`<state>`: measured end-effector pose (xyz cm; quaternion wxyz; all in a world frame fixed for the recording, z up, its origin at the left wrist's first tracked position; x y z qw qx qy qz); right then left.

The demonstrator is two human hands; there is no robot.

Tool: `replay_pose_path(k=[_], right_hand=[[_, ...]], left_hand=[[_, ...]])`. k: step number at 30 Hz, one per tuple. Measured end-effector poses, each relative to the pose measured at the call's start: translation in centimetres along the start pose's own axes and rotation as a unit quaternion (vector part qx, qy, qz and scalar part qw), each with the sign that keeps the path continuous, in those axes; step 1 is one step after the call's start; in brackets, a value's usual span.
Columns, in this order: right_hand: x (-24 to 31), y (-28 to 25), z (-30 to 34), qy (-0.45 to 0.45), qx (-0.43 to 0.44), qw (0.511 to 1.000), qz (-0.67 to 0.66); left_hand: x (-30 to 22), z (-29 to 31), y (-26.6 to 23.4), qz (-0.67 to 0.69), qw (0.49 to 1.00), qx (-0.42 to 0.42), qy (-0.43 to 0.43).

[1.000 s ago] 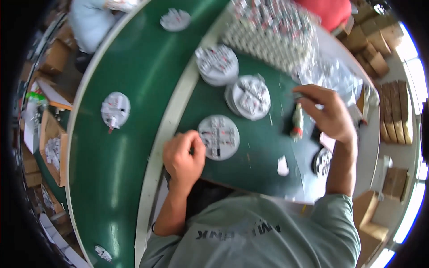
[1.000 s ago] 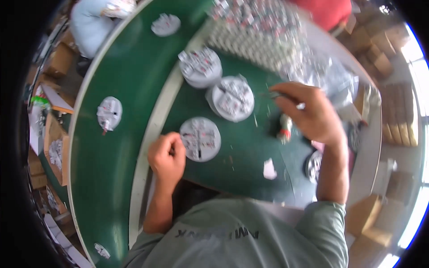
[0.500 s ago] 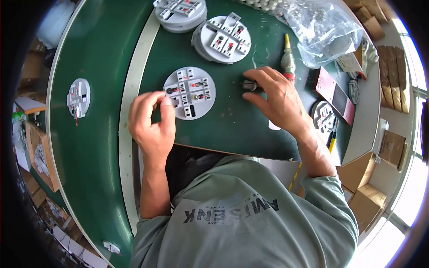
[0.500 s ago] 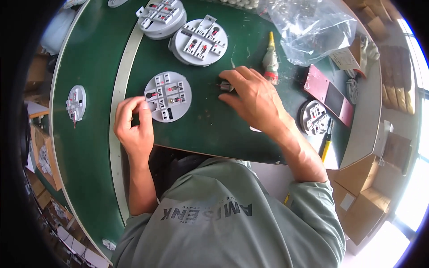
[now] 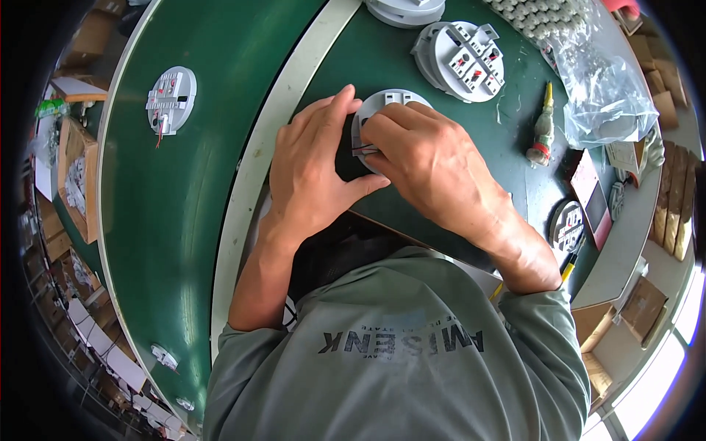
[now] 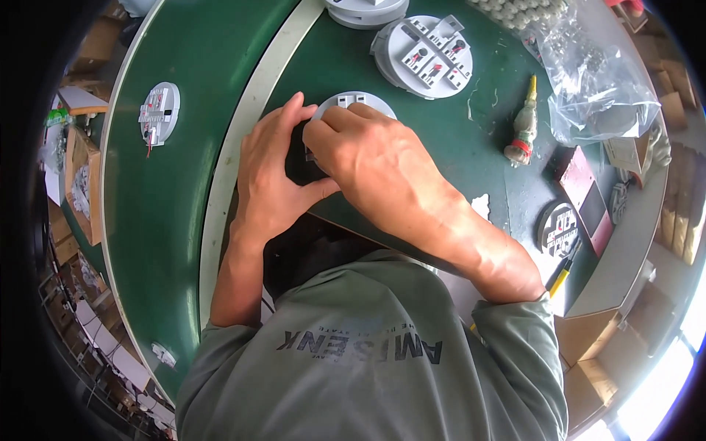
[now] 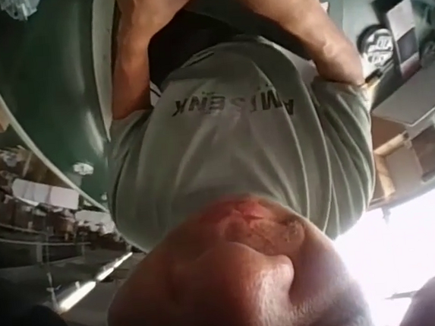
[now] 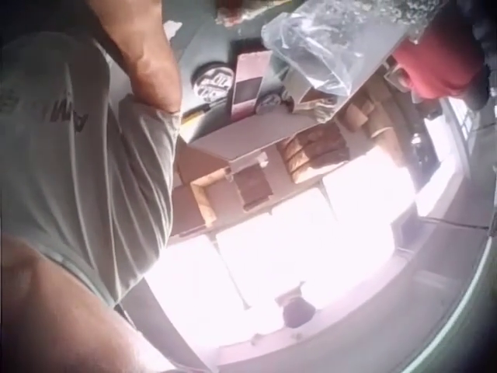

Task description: The recorder is assembling small electronic components into circular trays on a production line.

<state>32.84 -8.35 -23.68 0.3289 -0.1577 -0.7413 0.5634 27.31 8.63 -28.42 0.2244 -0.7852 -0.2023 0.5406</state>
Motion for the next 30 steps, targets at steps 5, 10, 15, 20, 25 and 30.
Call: replay_pose_path(k=[5, 10, 15, 20, 25, 30], right_hand=[[0.1, -0.1, 0.1, -0.012, -0.036, 0.999, -0.025], [-0.1, -0.3, 0.4, 0.001, -0.006, 0.999, -0.048], [-1.2, -0.5, -0.7, -0.018, 0.042, 0.996, -0.074], [-0.8, 1.7, 0.9, -0.058, -0.119, 0.990, -0.039], [-1.9, 0.2, -0.4, -0.028, 0.001, 0.998, -0.064], [-6.6, -3.5, 3.9, 0.240, -0.189, 0.942, 0.142]], left_hand=[[0.0, -0.2, 0.4, -0.005, 1.000, -0.014, 0.015], [0.1, -0.2, 0.4, 0.004, 1.000, -0.022, 0.023], [0.5, -0.2, 0.6, 0.004, 1.000, -0.020, 0.015], [1.1, -0.4, 0.8, 0.004, 0.999, -0.046, 0.002], [1.6, -1.1, 0.5, 0.017, 1.000, -0.016, -0.012], [2.2, -2.0, -0.2, 0.010, 1.000, -0.003, -0.023]])
Point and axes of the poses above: each hand's wrist, its own z-axis away from the middle knuckle, its own y-axis out of the palm, x = y × z, the point moved 3 cm from there along -z, towards the middle knuckle, and after that the axes turned 15 degrees about z, right-handed, at the moved point
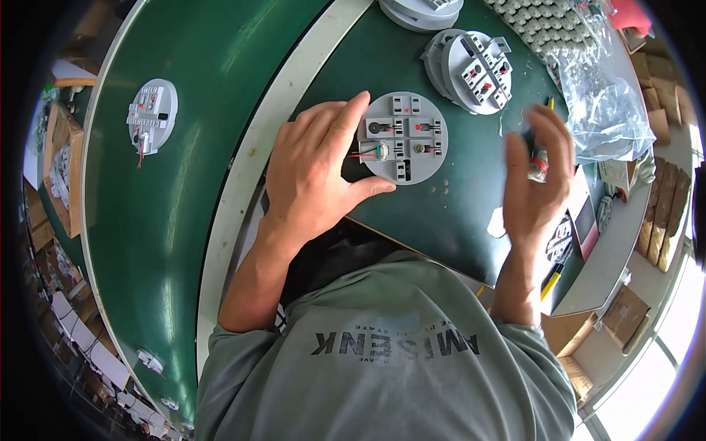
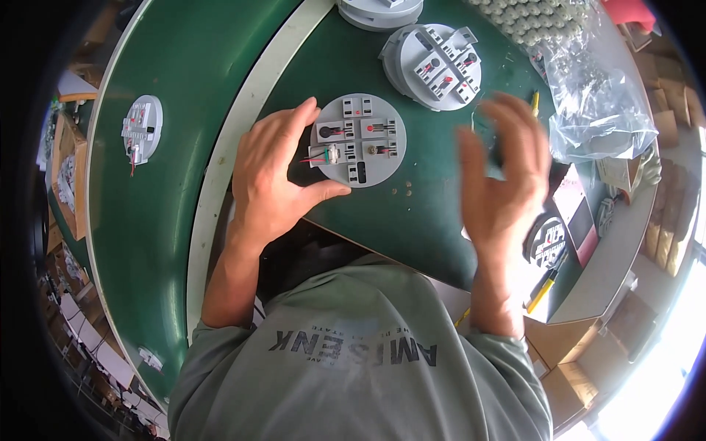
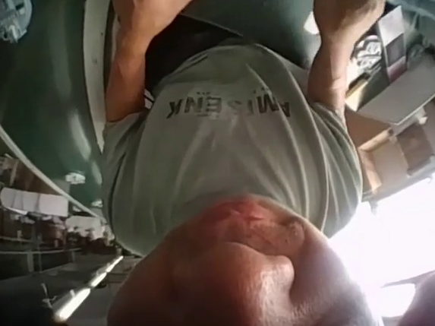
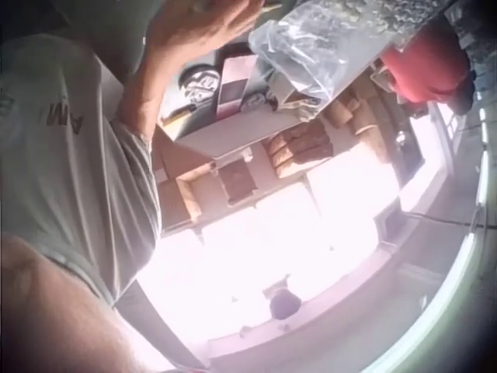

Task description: The recorder is assembling small electronic components into circular trays on a production line.

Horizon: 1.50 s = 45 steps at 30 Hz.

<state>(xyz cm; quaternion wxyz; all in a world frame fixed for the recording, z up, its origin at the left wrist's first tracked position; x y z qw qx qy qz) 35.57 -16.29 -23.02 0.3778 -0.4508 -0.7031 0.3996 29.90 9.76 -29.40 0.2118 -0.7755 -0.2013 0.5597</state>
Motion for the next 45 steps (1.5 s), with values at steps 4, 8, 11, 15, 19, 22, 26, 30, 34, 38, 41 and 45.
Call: replay_pose_path(k=[4, 8, 11, 15, 19, 22, 26, 30, 34, 38, 41, 45], right_hand=[[-5.9, 1.5, 3.1, 0.160, 0.054, 0.977, 0.133], [-7.6, 1.5, 3.1, 0.235, 0.144, 0.951, 0.142], [-10.3, 1.2, 5.1, 0.310, 0.131, 0.940, -0.058], [-9.5, 1.3, 7.3, 0.404, 0.036, 0.778, -0.481], [-1.3, 1.6, 4.1, 0.263, 0.120, 0.800, -0.525], [4.9, 3.8, 0.8, 0.134, 0.138, 0.875, -0.445], [8.2, 5.7, -0.3, -0.029, 0.198, 0.903, -0.381], [8.7, 6.7, 0.1, -0.031, 0.132, 0.946, -0.295], [7.8, 6.2, -0.1, -0.045, 0.207, 0.933, -0.291], [4.4, 4.9, 0.5, 0.067, 0.074, 0.913, -0.397], [1.7, 4.8, -0.4, 0.162, 0.107, 0.923, -0.332], [3.2, 5.4, -0.3, 0.088, 0.099, 0.928, -0.348]], left_hand=[[0.4, -0.5, 0.3, -0.003, 1.000, 0.008, 0.004], [0.5, -0.6, 0.2, -0.003, 1.000, 0.015, -0.012], [0.7, -0.9, 0.0, -0.002, 1.000, 0.012, -0.017], [1.0, -0.8, 0.2, -0.014, 1.000, 0.004, -0.012], [2.1, -1.2, 0.1, -0.011, 1.000, 0.005, 0.008], [2.3, -1.4, 0.2, -0.008, 1.000, 0.000, 0.012], [2.6, -1.4, 0.3, -0.015, 1.000, -0.006, 0.006], [2.4, -2.2, 0.4, -0.007, 1.000, 0.005, 0.021], [2.1, -2.7, 0.9, -0.004, 1.000, 0.006, 0.019], [1.4, -2.6, 1.4, 0.020, 0.999, 0.024, -0.008], [1.9, -3.4, 0.7, -0.002, 1.000, 0.007, 0.018], [2.2, -3.4, 1.2, 0.006, 1.000, 0.013, 0.012]])
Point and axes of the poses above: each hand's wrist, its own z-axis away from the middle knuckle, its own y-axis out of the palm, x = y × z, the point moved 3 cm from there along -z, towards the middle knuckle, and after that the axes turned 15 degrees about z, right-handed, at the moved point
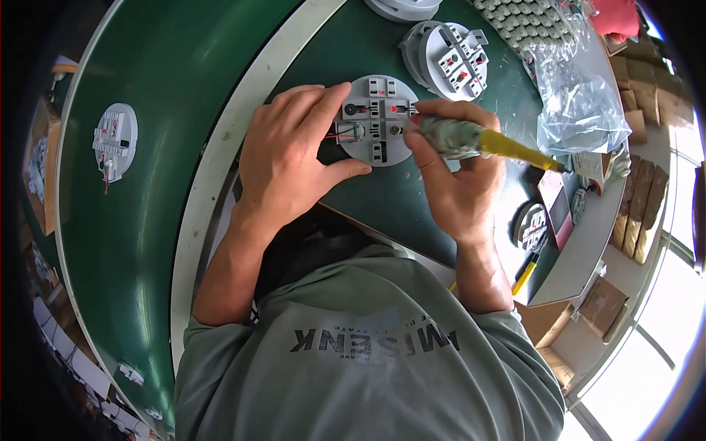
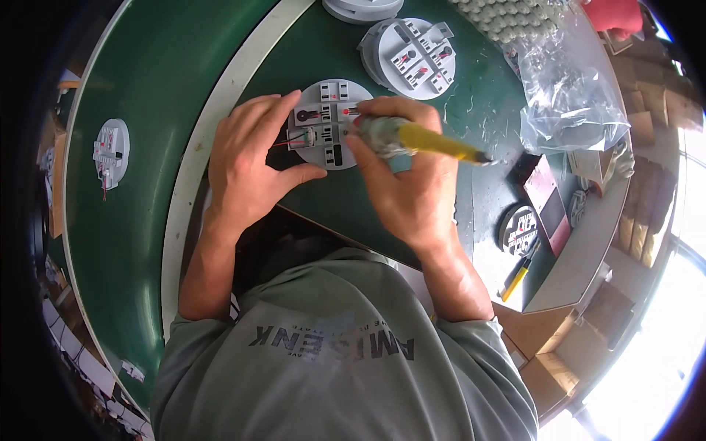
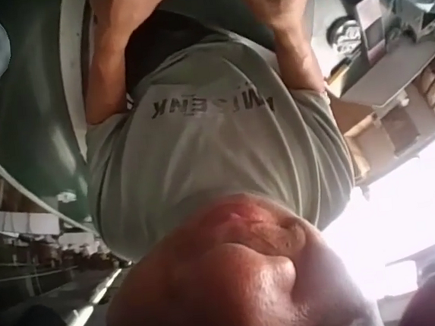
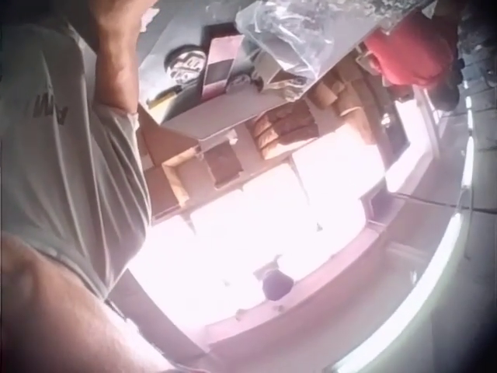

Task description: The recorder is assembling small electronic components into circular trays on a production line.

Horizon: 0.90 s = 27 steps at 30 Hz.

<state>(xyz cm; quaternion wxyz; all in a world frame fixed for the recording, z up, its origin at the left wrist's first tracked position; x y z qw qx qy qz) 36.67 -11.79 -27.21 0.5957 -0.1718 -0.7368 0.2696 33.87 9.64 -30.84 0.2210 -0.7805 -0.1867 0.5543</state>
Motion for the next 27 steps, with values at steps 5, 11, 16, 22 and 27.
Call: replay_pose_path(k=[5, 11, 16, 22, 27], right_hand=[[0.0, 1.6, -0.2, -0.087, 0.028, 0.990, 0.106], [-1.6, 1.2, 0.3, -0.045, 0.001, 0.998, 0.050], [-4.2, -4.5, 2.1, 0.180, -0.061, 0.981, -0.046], [-6.5, -8.8, 2.6, 0.276, -0.105, 0.916, 0.274], [-2.6, -6.0, 0.4, -0.032, -0.041, 0.970, 0.239]], left_hand=[[0.1, -0.3, 0.4, -0.009, 1.000, 0.007, -0.002], [0.0, -1.0, 0.6, 0.007, 1.000, 0.011, -0.006], [0.1, -1.2, 0.9, -0.004, 1.000, 0.024, 0.008], [-2.3, -3.2, 1.1, -0.017, 0.999, 0.018, 0.026], [-2.3, -3.9, 2.7, -0.018, 0.998, 0.056, 0.015]])
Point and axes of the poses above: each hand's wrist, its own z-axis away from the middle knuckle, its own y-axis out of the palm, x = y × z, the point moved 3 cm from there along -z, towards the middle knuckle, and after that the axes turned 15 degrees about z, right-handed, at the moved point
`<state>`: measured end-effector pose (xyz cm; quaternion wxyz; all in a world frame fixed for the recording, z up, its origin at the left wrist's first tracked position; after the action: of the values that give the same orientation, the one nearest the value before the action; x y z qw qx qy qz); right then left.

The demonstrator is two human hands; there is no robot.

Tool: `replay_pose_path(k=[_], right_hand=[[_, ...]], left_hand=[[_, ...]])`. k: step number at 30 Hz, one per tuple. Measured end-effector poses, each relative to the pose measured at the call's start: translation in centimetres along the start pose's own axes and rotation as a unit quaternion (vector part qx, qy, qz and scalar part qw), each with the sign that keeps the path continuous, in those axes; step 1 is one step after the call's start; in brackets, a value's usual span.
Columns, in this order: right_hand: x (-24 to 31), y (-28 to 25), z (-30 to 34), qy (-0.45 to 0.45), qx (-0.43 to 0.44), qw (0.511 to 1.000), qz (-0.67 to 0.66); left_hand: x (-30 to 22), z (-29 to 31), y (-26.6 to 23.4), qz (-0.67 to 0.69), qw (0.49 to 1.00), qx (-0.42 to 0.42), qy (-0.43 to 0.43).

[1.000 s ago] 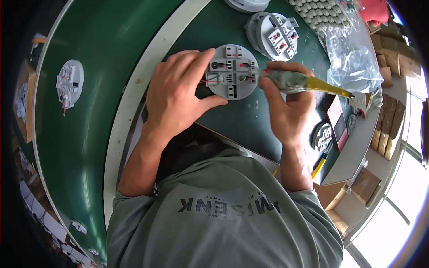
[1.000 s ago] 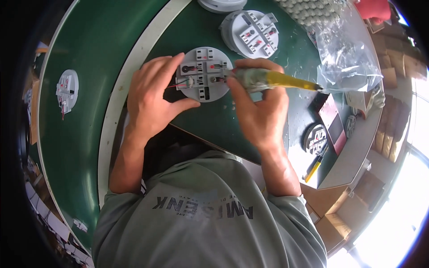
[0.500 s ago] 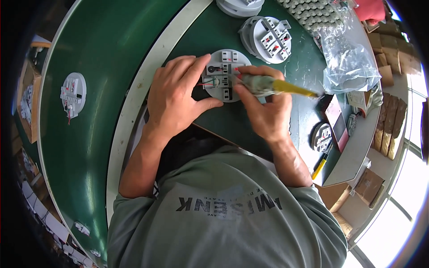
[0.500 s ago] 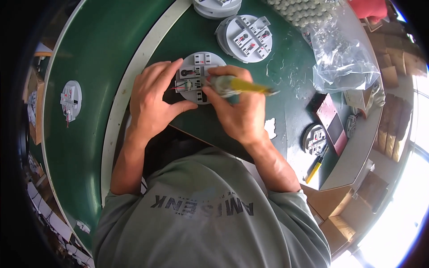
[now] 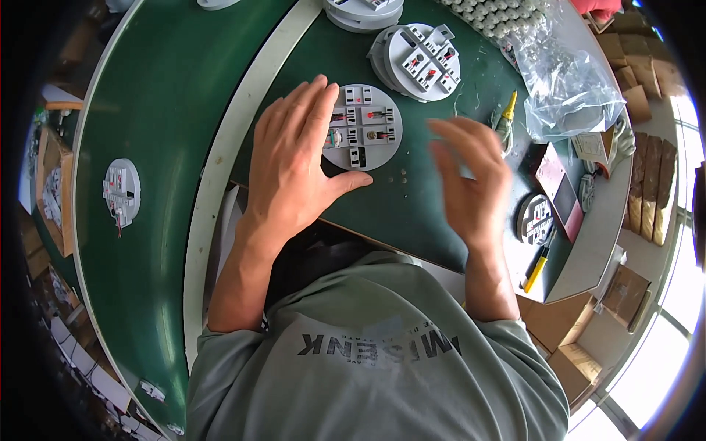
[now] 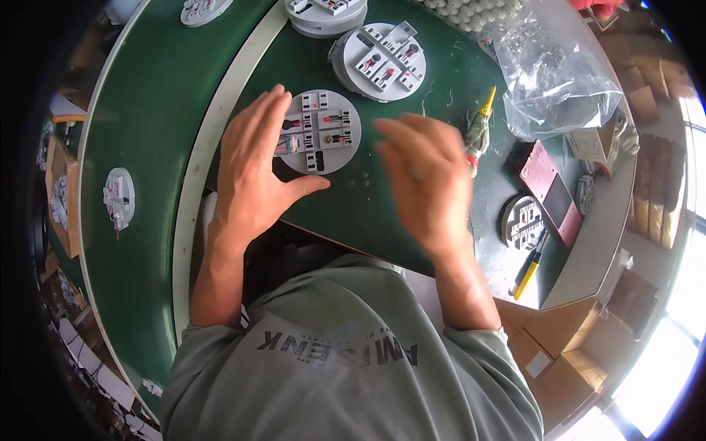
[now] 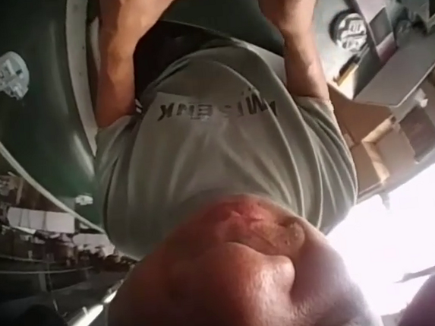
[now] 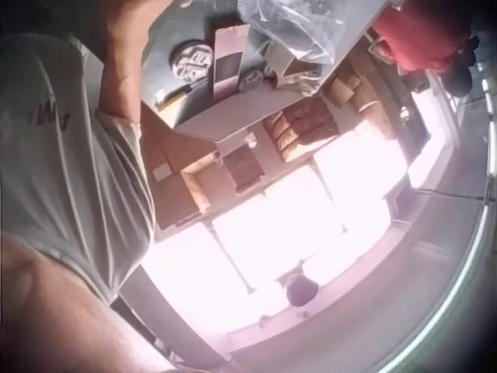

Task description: The recorder is assembling small electronic components into circular trays on a production line.

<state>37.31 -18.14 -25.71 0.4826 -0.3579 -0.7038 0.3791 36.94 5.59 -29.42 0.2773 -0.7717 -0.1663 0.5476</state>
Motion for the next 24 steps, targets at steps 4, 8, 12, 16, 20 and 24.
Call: replay_pose_path(k=[4, 8, 12, 16, 20, 24], right_hand=[[1.0, 3.3, -2.3, -0.083, 0.039, 0.994, -0.059], [1.4, 4.5, -2.9, -0.083, 0.080, 0.991, -0.064], [2.1, 5.2, -2.2, -0.056, 0.046, 0.995, -0.063], [2.1, 5.6, -1.5, -0.017, 0.006, 0.998, -0.066], [0.5, 2.3, -1.8, -0.033, -0.032, 0.997, -0.059], [-8.6, -3.8, -0.3, 0.241, -0.288, 0.926, -0.029]], left_hand=[[0.4, -0.2, 0.8, 0.007, 1.000, 0.009, -0.004], [0.8, -0.5, 0.9, 0.016, 1.000, 0.005, -0.006], [1.2, -0.5, 0.9, 0.021, 1.000, 0.001, -0.006], [1.3, -0.7, 1.0, 0.032, 0.999, -0.001, -0.008], [1.4, -1.0, 1.0, 0.041, 0.999, 0.004, 0.004], [1.4, -1.4, 1.0, 0.030, 0.999, 0.009, 0.026]])
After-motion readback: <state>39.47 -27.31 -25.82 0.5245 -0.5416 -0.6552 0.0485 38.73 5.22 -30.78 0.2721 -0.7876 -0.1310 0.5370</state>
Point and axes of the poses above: each hand's wrist, its own z-axis away from the middle knuckle, its own y-axis out of the palm, x = y × z, the point moved 3 cm from there along -z, towards the middle knuckle, and after that the axes turned 15 degrees about z, right-handed, at the moved point
